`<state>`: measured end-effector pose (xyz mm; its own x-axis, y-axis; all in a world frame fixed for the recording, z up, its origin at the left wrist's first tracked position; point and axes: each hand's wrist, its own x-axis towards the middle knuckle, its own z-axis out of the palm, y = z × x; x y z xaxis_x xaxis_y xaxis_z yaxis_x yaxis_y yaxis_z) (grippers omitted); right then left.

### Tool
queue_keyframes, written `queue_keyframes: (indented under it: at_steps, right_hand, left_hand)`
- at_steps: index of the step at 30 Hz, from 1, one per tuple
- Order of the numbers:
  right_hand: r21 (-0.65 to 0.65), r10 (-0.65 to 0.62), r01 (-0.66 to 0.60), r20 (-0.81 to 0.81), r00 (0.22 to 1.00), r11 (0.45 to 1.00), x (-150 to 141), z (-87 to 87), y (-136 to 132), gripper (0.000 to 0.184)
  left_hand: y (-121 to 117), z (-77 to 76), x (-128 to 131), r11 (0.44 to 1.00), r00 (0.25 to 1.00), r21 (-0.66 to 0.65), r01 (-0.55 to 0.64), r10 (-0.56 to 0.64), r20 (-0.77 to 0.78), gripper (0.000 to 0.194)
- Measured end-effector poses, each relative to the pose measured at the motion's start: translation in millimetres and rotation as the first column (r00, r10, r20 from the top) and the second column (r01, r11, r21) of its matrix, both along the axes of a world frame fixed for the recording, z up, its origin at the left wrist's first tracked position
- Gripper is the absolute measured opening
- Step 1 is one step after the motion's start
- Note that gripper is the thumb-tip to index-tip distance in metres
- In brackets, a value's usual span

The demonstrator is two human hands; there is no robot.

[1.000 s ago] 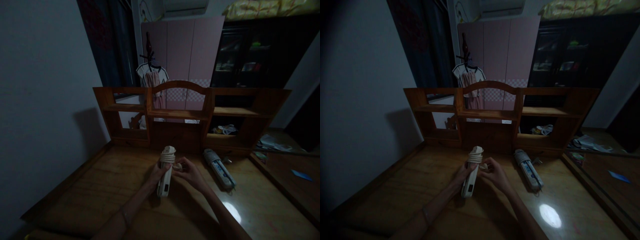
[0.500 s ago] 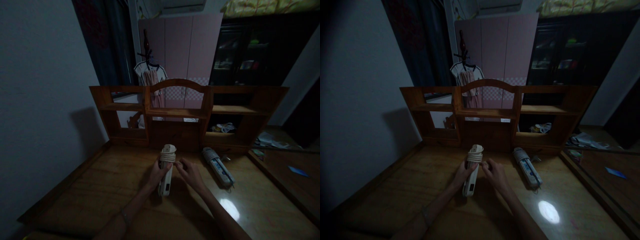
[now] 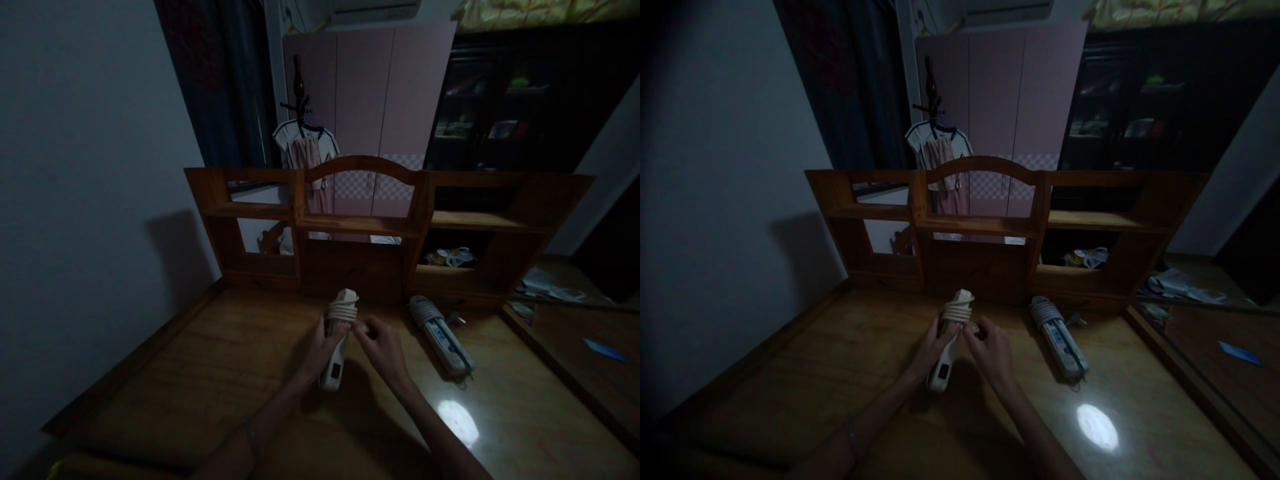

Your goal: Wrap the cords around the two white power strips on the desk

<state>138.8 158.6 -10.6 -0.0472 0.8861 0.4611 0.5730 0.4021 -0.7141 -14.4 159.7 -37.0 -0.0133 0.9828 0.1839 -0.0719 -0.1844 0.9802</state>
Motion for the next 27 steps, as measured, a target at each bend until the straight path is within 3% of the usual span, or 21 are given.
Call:
queue_keyframes:
  at_steps: [6, 11, 15, 19, 22, 27]
  right_hand:
    - [-0.046, 0.047, -0.047, -0.005, 0.999, 0.998, -6.4, 5.3, -9.5, 0.03]
    - [-0.082, 0.085, -0.087, -0.024, 0.996, 0.993, -16.9, 9.8, -25.8, 0.023]
    - [-0.09, 0.1, -0.103, -0.037, 0.994, 0.991, -5.2, 23.2, -36.9, 0.018]
    - [-0.114, 0.067, -0.072, -0.052, 0.996, 0.991, 30.6, 36.8, -49.4, 0.025]
    - [-0.14, 0.032, -0.039, -0.057, 0.998, 0.989, 70.3, 38.6, -60.2, 0.039]
    - [-0.151, -0.077, 0.07, -0.044, 0.996, 0.986, 154.8, 29.5, -69.7, 0.045]
  left_hand:
    - [4.6, -8.5, -4.0, 0.999, 0.997, -0.043, 0.008, -0.005, 0.075, 0.056]
    - [-3.0, 3.8, -1.6, 0.997, 0.996, 0.001, -0.083, 0.083, 0.018, 0.062]
    - [-15.7, 18.7, 17.9, 0.987, 0.981, 0.054, -0.153, 0.158, -0.109, 0.074]
    - [-31.8, 36.0, 56.3, 0.985, 0.98, 0.131, -0.112, 0.132, -0.152, 0.086]
    - [-42.5, 44.2, 93.4, 0.992, 0.99, 0.125, -0.001, 0.019, -0.142, 0.088]
    - [-46.3, 40.3, 168.2, 0.98, 0.978, 0.094, 0.174, -0.161, -0.131, 0.078]
